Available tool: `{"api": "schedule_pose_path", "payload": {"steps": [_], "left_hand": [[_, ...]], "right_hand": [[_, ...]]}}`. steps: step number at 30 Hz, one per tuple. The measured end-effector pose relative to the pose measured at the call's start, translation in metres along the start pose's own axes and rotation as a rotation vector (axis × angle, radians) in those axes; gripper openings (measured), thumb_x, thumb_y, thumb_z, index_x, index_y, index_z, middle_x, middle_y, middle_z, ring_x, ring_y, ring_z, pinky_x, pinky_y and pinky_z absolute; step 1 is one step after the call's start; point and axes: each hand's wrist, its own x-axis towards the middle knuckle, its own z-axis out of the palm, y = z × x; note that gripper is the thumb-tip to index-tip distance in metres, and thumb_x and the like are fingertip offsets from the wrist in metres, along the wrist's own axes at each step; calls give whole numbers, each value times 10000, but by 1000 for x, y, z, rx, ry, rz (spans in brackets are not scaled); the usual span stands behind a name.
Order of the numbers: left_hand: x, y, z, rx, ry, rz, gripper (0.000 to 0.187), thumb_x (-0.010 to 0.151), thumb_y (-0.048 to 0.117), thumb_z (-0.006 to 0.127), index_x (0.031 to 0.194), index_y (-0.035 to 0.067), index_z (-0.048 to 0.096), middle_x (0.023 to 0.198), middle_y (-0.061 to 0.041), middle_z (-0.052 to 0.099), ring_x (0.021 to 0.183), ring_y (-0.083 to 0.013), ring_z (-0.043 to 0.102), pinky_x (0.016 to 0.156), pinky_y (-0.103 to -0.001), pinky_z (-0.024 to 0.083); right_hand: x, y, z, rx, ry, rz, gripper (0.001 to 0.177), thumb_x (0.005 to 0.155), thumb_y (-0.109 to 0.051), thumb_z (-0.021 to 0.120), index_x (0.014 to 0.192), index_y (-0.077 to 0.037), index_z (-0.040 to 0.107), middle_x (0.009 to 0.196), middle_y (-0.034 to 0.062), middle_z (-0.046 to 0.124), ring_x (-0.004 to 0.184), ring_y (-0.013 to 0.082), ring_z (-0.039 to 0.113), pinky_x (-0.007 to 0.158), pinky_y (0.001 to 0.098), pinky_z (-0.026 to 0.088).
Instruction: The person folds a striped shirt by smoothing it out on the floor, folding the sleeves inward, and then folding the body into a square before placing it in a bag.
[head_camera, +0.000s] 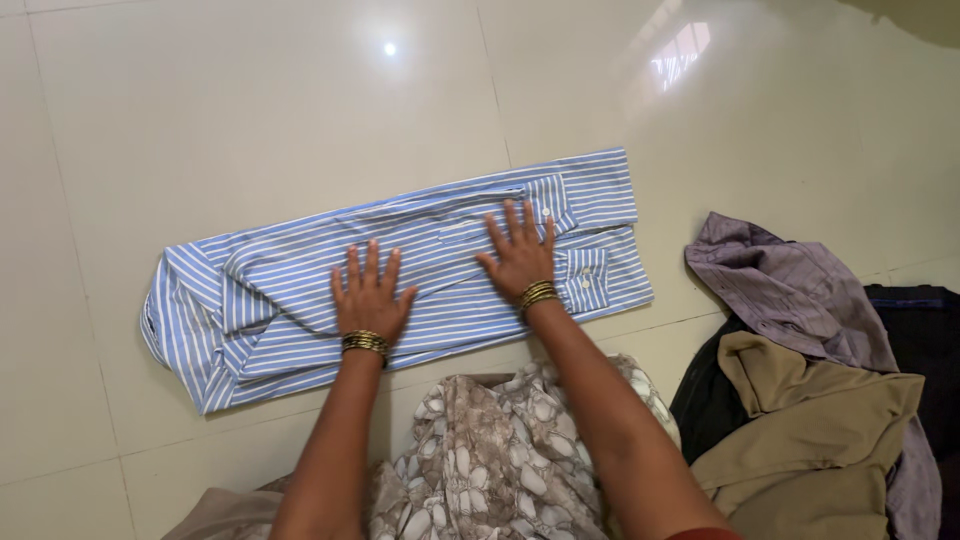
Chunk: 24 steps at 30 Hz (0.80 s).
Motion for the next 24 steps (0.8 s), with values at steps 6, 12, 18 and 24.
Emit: {"api": "schedule_pose_path", "payload": {"steps": [6, 12, 18, 24], "left_hand": [[-12, -26, 1, 98, 45, -136, 738, 962, 698, 282, 1590, 311, 266, 1703, -25, 102, 1552, -295, 59, 1219, -555, 34], [-25, 22, 23, -92, 347, -88, 747, 981, 635, 353, 1614, 246, 278, 1714, -121, 123, 1578, -338, 51, 1221, -625, 26], [-31, 64, 28, 17, 14, -137, 744, 954, 665, 342, 1603, 314, 244, 1712, -33, 77, 1564, -292, 36, 1212, -595, 25], [-34, 68, 19, 54, 22, -120, 745, 962, 661, 298, 1608, 301, 206, 1708, -44, 25, 1559, -290, 18, 1218, -589, 27]], "right_hand": [[-8, 81, -12, -8, 93, 131, 760, 969, -691, 361, 1598, -268, 299, 1707, 75, 112, 1555, 326, 23, 1200, 619, -33], [-20, 112, -26, 47, -34, 276, 774, 953, -696, 358, 1607, -293, 268, 1716, 51, 52, 1566, 343, 7, 1194, 658, 1], [-40, 137, -25, 232, 86, 678, 839, 885, -563, 658, 1578, -234, 320, 1680, 119, 177, 1518, 403, 127, 1164, 644, 170], [-55, 146, -16, 479, 136, 794, 868, 828, -460, 799, 1526, -145, 392, 1473, 123, 488, 1350, 379, 470, 1029, 565, 452]]}}
